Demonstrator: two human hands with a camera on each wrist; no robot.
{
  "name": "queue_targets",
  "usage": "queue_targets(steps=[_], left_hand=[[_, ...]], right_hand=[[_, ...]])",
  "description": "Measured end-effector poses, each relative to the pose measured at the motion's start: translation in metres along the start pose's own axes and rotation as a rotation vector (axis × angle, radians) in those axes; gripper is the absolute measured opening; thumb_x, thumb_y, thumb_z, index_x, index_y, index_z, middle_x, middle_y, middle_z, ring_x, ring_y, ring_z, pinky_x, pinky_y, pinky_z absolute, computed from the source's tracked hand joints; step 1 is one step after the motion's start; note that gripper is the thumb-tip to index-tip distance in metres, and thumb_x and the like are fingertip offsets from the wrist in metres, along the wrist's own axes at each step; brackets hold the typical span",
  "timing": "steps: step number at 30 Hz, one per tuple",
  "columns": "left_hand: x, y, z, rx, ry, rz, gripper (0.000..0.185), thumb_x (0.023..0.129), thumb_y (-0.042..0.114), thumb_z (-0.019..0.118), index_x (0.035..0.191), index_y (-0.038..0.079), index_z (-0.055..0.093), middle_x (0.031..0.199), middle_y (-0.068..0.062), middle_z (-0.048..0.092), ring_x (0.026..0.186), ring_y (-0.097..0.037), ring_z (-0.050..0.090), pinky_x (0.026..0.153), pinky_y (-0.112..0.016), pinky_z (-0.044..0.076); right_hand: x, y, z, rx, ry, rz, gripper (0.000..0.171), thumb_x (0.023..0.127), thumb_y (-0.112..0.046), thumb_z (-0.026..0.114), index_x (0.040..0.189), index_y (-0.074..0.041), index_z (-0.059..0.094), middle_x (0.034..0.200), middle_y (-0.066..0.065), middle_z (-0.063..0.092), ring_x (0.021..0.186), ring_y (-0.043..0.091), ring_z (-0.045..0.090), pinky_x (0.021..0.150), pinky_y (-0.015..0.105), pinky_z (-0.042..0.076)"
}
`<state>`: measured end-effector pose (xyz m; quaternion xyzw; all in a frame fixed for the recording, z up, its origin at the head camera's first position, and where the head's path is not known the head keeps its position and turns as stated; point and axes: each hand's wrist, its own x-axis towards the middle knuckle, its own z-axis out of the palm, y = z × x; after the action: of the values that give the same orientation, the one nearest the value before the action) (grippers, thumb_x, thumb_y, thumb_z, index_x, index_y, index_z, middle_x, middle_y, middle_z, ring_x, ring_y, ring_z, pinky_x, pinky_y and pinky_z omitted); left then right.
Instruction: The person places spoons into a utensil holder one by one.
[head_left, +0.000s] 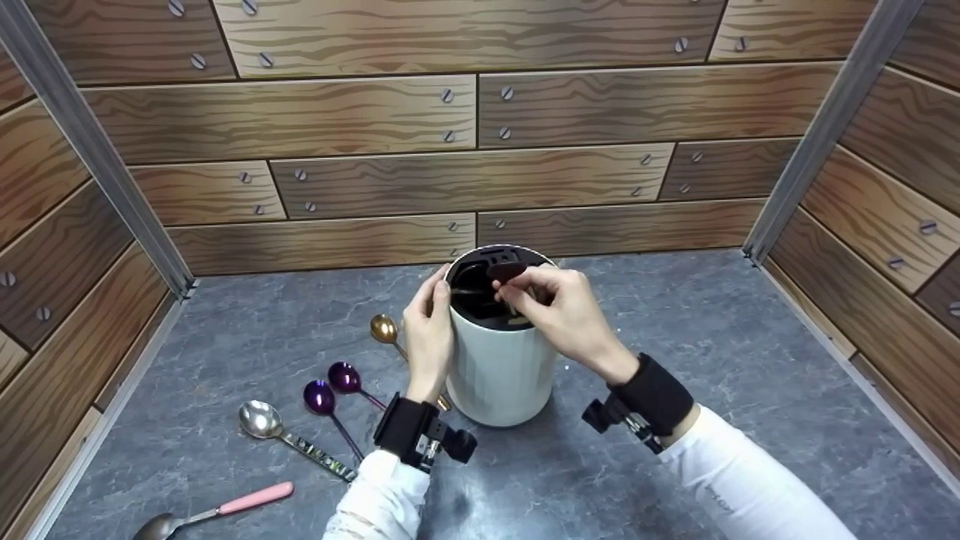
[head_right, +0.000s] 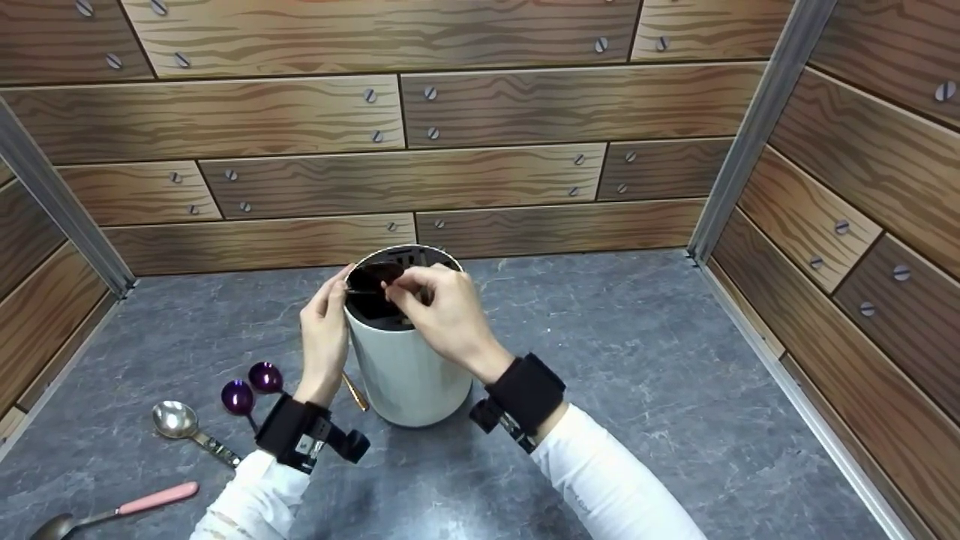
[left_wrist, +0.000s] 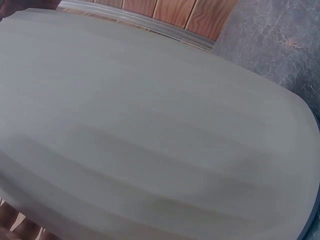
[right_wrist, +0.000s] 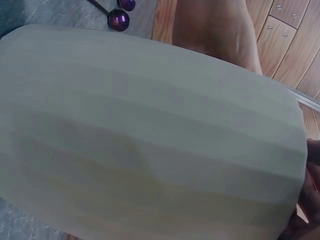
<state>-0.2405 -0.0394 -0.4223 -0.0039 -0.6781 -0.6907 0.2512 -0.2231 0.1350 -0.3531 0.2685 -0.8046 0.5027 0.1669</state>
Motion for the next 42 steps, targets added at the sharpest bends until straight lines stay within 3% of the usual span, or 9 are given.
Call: queue_targets(steps=[10,19,28,42], left_hand=[[-0.0008,0.0003,0.0000,-0.015,-0.008,-0.007,0.034,0.109,0.016,0.053,0.137,0.003,0.068,0.142,-0.015,0.069,0.137,-0.031,0.064,0.118,-0.046,0.050],[-0.0001,0.0009,0.0004,-0.019,-0.007,0.007,0.035,0.109,0.015,0.052,0.137,0.000,0.067,0.142,-0.017,0.069,0.136,-0.031,0.064,0.118,-0.046,0.050],[0.0002,-0.0011,0.0009,-0.013,0.001,0.014,0.034,0.109,0.015,0.053,0.137,0.000,0.067,0.142,-0.017,0.069,0.137,-0.032,0.064,0.118,-0.047,0.049],[0.0001,-0.0007,0.0011,-0.017,-0.008,-0.011,0.035,0.110,0.017,0.053,0.138,0.004,0.068,0.144,-0.015,0.069,0.139,-0.031,0.062,0.119,-0.046,0.048]], right_hand=[[-0.0021,0.0016,-0.0022,-0.133,-0.073,-0.031,0.006,0.090,-0.013,0.082,0.092,-0.008,0.082,0.086,0.009,0.073,0.075,0.005,0.053,0.066,0.016,0.043],[-0.0029,0.0006,-0.0011,-0.204,-0.101,-0.075,0.012,0.088,-0.009,0.082,0.099,-0.007,0.083,0.094,0.011,0.076,0.090,0.016,0.064,0.080,0.023,0.053],[-0.0020,0.0003,-0.0023,-0.273,-0.168,-0.108,0.012,0.091,-0.011,0.078,0.102,-0.009,0.083,0.097,0.010,0.078,0.097,0.023,0.066,0.087,0.034,0.054],[-0.0015,-0.0007,-0.0018,-0.314,-0.245,-0.135,0.021,0.091,-0.005,0.068,0.103,-0.009,0.083,0.095,0.010,0.074,0.099,0.024,0.061,0.088,0.034,0.051]])
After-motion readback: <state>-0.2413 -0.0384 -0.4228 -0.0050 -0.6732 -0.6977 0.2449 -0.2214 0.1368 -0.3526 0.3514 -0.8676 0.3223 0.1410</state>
